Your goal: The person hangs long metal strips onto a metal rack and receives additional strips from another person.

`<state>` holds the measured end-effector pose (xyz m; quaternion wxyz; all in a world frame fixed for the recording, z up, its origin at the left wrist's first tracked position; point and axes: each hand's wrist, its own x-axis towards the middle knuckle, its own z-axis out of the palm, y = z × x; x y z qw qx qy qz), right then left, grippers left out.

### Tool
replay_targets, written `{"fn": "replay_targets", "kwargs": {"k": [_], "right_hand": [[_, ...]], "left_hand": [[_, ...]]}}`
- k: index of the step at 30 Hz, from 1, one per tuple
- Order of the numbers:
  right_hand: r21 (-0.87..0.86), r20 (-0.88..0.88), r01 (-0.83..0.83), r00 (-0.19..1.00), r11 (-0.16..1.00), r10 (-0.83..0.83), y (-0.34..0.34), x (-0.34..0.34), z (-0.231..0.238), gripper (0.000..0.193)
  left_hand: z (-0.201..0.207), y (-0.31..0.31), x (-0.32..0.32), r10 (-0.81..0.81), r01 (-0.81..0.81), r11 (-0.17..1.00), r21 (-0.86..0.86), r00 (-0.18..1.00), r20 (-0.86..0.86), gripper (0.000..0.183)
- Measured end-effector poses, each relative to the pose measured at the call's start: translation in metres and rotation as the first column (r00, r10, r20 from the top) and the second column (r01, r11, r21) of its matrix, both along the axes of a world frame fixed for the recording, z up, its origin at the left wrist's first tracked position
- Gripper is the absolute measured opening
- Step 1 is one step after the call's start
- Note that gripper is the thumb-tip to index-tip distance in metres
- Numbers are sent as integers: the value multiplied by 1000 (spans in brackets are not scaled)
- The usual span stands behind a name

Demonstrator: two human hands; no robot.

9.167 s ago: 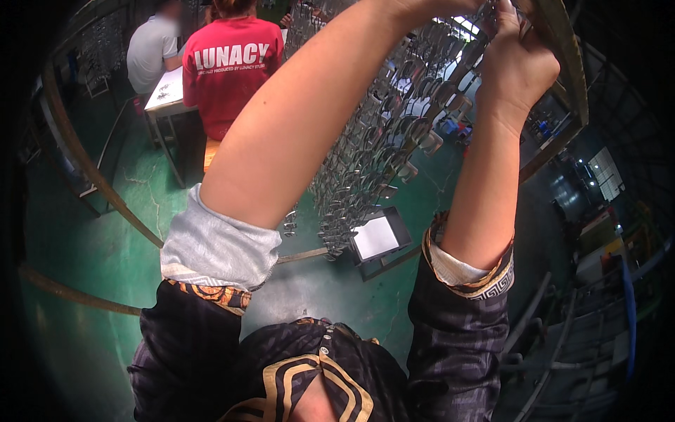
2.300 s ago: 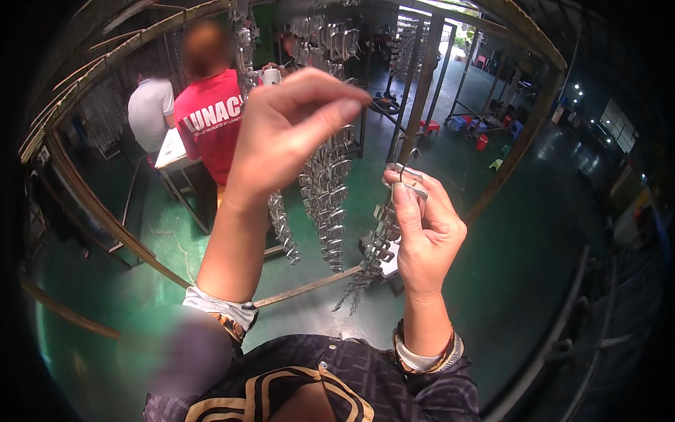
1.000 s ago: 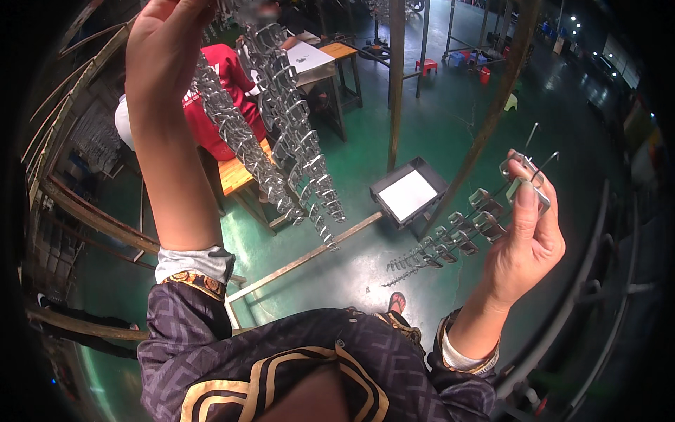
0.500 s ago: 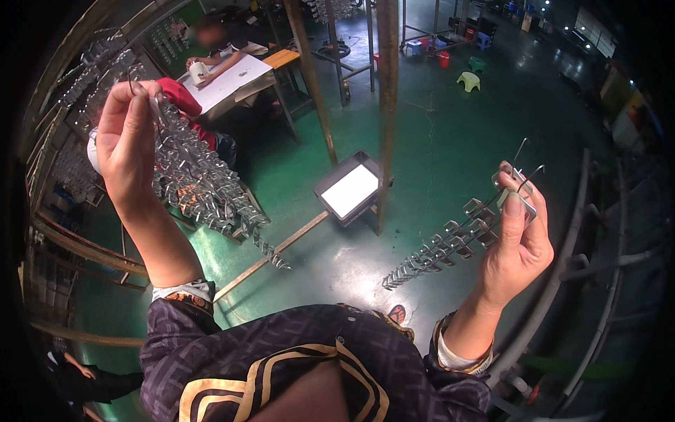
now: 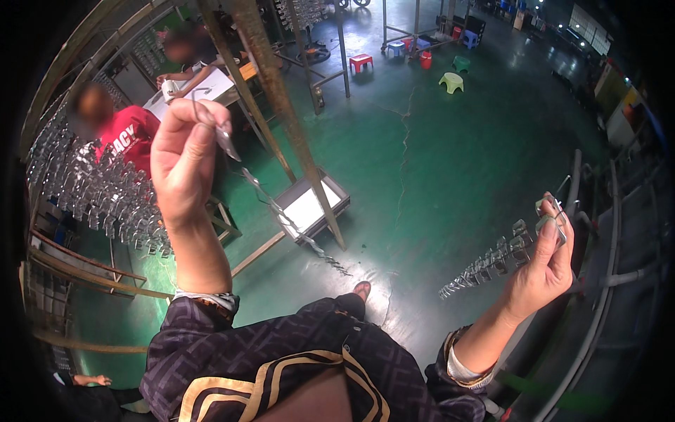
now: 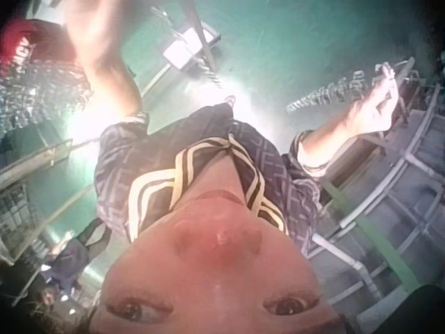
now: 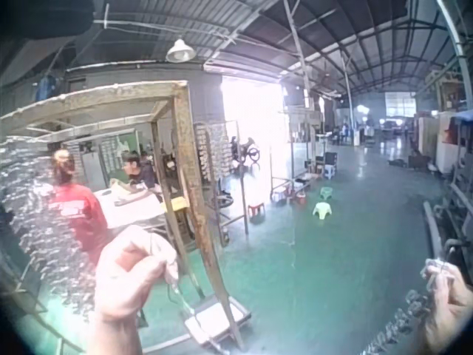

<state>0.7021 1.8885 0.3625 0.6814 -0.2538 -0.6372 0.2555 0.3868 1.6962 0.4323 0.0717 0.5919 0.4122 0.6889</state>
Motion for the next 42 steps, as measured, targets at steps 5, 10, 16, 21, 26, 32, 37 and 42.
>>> {"fn": "replay_targets", "kwargs": {"k": [5, 10, 16, 21, 26, 32, 37, 42], "right_hand": [[-7, -40, 113, 993, 994, -113, 83, -1, -13, 25], [-15, -28, 197, 980, 980, -197, 170, -21, -15, 27], [-49, -96, 126, 987, 991, -130, 279, -55, -24, 26], [-62, -89, 75, 993, 995, -80, 379, -107, -29, 26], [-17, -59, 1, 998, 1000, -2, 489, -178, -24, 25], [-34, -73, -157, 985, 987, 154, 627, -265, -16, 22], [-35, -44, -177, 983, 984, 176, 751, -352, -11, 22], [-45, -74, -144, 987, 989, 140, 858, -444, -18, 23]], "left_hand": [[-22, 102, 19, -121, 122, 993, -7, 989, 88, 8], [-34, 206, 5, -87, 86, 996, 16, 992, 89, 6], [-41, 322, -25, 29, -31, 999, 35, 997, 78, 3], [-56, 420, -72, 94, -99, 995, 21, 982, 165, 3], [-56, 508, -136, 283, -284, 959, -1, 954, 100, 3], [-49, 605, -227, 435, -431, 900, -64, 894, 110, 6], [-55, 699, -314, 529, -522, 849, -84, 842, 104, 6], [-65, 796, -406, 573, -569, 820, -64, 814, 99, 4]]}}
